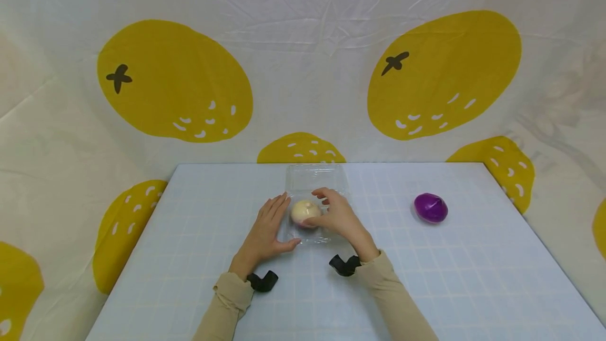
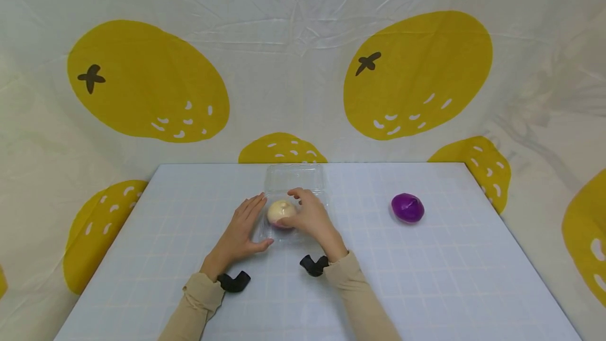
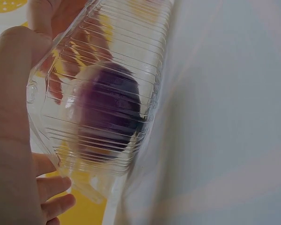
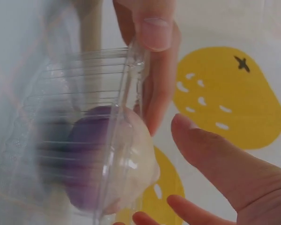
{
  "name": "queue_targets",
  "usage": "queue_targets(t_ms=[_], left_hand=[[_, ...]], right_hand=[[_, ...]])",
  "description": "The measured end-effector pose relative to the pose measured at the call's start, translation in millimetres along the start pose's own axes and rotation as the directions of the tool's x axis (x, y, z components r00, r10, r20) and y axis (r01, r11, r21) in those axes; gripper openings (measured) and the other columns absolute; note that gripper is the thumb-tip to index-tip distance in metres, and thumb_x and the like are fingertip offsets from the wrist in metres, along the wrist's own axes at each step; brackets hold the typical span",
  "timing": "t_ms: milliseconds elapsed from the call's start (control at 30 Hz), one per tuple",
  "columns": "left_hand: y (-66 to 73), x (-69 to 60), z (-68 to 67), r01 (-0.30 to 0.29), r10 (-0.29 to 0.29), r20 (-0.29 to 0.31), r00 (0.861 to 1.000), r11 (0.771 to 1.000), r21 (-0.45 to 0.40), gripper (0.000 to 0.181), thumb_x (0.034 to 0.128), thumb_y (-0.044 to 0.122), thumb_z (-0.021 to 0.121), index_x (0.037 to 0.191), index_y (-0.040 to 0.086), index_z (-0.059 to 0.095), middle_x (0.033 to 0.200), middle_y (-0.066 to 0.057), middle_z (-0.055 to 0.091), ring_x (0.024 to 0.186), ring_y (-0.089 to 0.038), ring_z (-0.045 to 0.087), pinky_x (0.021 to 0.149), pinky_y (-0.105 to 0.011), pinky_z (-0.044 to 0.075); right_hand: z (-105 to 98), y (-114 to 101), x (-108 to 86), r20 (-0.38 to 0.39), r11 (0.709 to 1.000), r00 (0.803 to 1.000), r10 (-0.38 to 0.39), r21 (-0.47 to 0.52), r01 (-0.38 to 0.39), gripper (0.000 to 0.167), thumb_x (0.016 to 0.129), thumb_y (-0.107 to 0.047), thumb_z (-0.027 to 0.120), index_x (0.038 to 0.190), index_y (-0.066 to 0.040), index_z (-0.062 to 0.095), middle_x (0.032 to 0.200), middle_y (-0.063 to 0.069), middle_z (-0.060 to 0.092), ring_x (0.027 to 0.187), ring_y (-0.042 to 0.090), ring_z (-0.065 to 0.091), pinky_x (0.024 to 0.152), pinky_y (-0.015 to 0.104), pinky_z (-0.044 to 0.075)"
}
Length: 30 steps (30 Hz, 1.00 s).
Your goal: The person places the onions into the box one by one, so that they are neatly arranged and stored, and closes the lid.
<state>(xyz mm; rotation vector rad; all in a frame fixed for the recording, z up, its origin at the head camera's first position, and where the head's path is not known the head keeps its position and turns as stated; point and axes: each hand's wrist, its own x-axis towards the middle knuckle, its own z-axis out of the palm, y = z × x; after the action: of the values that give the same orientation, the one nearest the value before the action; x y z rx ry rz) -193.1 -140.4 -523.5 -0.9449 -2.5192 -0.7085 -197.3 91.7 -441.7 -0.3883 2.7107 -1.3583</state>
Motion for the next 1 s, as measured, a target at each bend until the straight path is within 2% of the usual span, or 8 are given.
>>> queue_targets(t_ms=[200,333,500,600,733,833,1000], left_hand=[[0.0,-0.1,0.4,-0.011,0.011,-0.012,1.0,1.0,-0.004,0.099,0.0824,0.062,0.065,0.151,-0.003,0.035,0.153,-0.02,0.038,0.144,-0.032,0.029,0.121,-0.048,0.016],[0.2,0.1,-0.2,-0.014,0.014,-0.015,1.0,1.0,-0.003,0.099,0.0823,0.062,0.065,0.15,-0.003,0.035,0.154,-0.02,0.038,0.144,-0.033,0.03,0.121,-0.048,0.016],[0.3,0.3,-0.6,-0.011,0.011,-0.014,1.0,1.0,-0.003,0.099,0.0824,0.063,0.064,0.15,-0.003,0.035,0.154,-0.019,0.038,0.144,-0.032,0.03,0.121,-0.047,0.016],[0.7,0.8,-0.7,-0.01,0.01,-0.008,1.0,1.0,-0.003,0.1,0.0833,0.065,0.062,0.15,-0.003,0.035,0.154,-0.02,0.038,0.144,-0.032,0.03,0.121,-0.047,0.015],[1.4,1.2,-1.1,-0.011,0.011,-0.008,1.0,1.0,-0.003,0.099,0.084,0.066,0.06,0.151,-0.003,0.034,0.153,-0.021,0.038,0.144,-0.033,0.03,0.12,-0.049,0.017],[2.1,1.1,-1.8,-0.003,0.003,-0.002,1.0,1.0,-0.003,0.099,0.0841,0.066,0.06,0.151,-0.003,0.035,0.153,-0.021,0.038,0.144,-0.033,0.03,0.12,-0.05,0.018],[2.4,0.9,-2.4,0.005,-0.005,0.009,1.0,1.0,0.009,0.099,0.0838,0.066,0.06,0.151,-0.003,0.035,0.154,-0.021,0.038,0.144,-0.032,0.03,0.12,-0.049,0.017]], right_hand=[[-10.6,3.7,-7.3,-0.045,0.989,0.996,-0.079,0.121,0.084,0.061,0.08,-0.021,0.083,0.132,-0.003,0.057,0.133,0.016,0.059,0.122,0.038,0.055,0.104,0.052,0.045],[-17.5,10.7,-8.7,-0.081,0.973,0.991,-0.111,0.195,0.125,0.053,0.085,-0.02,0.079,0.131,-0.005,0.058,0.133,0.015,0.059,0.124,0.034,0.055,0.108,0.049,0.042],[-26.3,21.8,-9.1,-0.145,0.922,0.981,-0.13,0.345,0.173,0.041,0.09,-0.011,0.074,0.127,-0.001,0.059,0.13,0.019,0.059,0.123,0.034,0.056,0.108,0.047,0.042],[-32.0,26.4,-10.4,-0.189,0.883,0.971,-0.145,0.419,0.213,0.038,0.092,-0.003,0.068,0.127,0.006,0.057,0.129,0.025,0.058,0.121,0.04,0.056,0.105,0.044,0.046],[-40.5,30.6,-13.2,-0.248,0.844,0.956,-0.158,0.469,0.262,0.034,0.093,0.005,0.063,0.125,0.013,0.055,0.126,0.031,0.057,0.117,0.045,0.056,0.098,0.029,0.051],[-45.9,35.9,-15.0,-0.299,0.831,0.942,-0.152,0.477,0.285,0.032,0.093,0.005,0.063,0.124,0.011,0.057,0.124,0.032,0.058,0.114,0.037,0.059,0.094,0.021,0.051],[-53.6,48.4,-17.0,-0.396,0.797,0.907,-0.145,0.495,0.344,0.03,0.092,0.003,0.065,0.121,0.009,0.06,0.121,0.031,0.06,0.109,0.023,0.063,0.094,0.024,0.052]])
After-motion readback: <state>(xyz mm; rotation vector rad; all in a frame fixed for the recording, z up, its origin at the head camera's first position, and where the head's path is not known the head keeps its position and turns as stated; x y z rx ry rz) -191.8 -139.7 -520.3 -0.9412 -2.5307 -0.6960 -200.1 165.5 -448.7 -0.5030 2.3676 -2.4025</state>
